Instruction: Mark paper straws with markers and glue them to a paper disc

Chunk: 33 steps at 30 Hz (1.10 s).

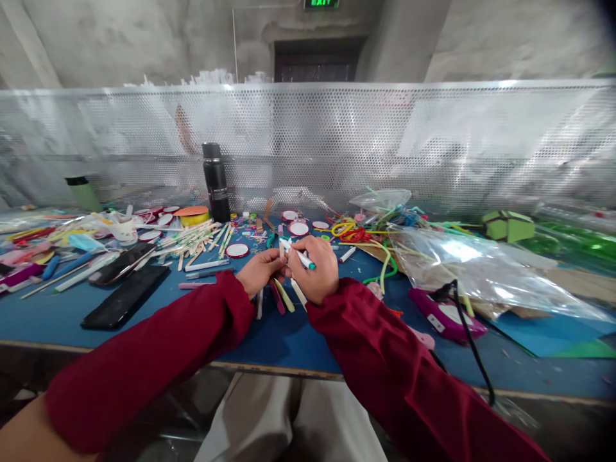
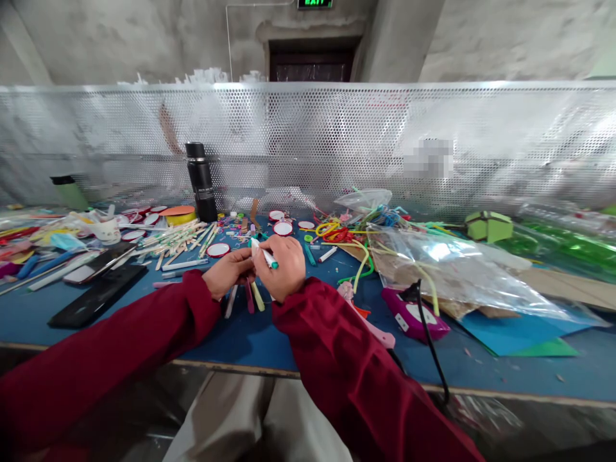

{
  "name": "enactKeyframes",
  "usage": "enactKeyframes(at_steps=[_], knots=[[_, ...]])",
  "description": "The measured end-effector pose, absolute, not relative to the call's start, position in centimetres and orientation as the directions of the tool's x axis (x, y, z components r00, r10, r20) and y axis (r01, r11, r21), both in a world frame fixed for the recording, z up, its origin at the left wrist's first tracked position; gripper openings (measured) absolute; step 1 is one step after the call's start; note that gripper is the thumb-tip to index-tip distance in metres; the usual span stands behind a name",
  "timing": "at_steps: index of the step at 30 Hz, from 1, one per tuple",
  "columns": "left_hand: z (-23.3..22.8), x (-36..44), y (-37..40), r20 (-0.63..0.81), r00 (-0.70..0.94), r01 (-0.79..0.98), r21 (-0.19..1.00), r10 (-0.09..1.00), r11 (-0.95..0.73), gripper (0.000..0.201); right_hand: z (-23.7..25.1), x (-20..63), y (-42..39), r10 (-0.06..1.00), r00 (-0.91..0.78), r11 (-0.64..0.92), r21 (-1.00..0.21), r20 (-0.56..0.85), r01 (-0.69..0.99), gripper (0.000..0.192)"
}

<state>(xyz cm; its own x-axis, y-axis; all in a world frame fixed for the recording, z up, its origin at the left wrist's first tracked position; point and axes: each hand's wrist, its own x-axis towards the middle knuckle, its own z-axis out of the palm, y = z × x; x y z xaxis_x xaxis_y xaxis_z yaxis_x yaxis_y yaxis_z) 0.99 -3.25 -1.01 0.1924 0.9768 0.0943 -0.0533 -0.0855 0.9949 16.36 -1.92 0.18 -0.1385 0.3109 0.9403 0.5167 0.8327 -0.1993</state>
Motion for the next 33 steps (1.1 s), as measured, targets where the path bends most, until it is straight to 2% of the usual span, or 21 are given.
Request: enactKeyframes(at_steps=[11,19,33], knots=[[-1.04,0.92,-3.15,0.096,0.185,-0.038,0.995,0.978,-0.091,0.038,0.13,16.30,-1.92,0.303,-0.131,0.838,-0.199,0.944,0.508,0.010],[-1.14,0.73,-2.90,0.092,0.199,-0.064,0.995,0.976,-0.080,0.040,0.21,16.43,-1.87,0.346,-0.140,0.830,-0.233,0.928,0.507,0.012],[-1.10,0.56,-2.65,0.101,0.205,-0.038,0.995,0.974,-0.095,0.037,0.14,16.57,-1.63,0.358,-0.146,0.817,-0.234,0.922,0.526,0.009]])
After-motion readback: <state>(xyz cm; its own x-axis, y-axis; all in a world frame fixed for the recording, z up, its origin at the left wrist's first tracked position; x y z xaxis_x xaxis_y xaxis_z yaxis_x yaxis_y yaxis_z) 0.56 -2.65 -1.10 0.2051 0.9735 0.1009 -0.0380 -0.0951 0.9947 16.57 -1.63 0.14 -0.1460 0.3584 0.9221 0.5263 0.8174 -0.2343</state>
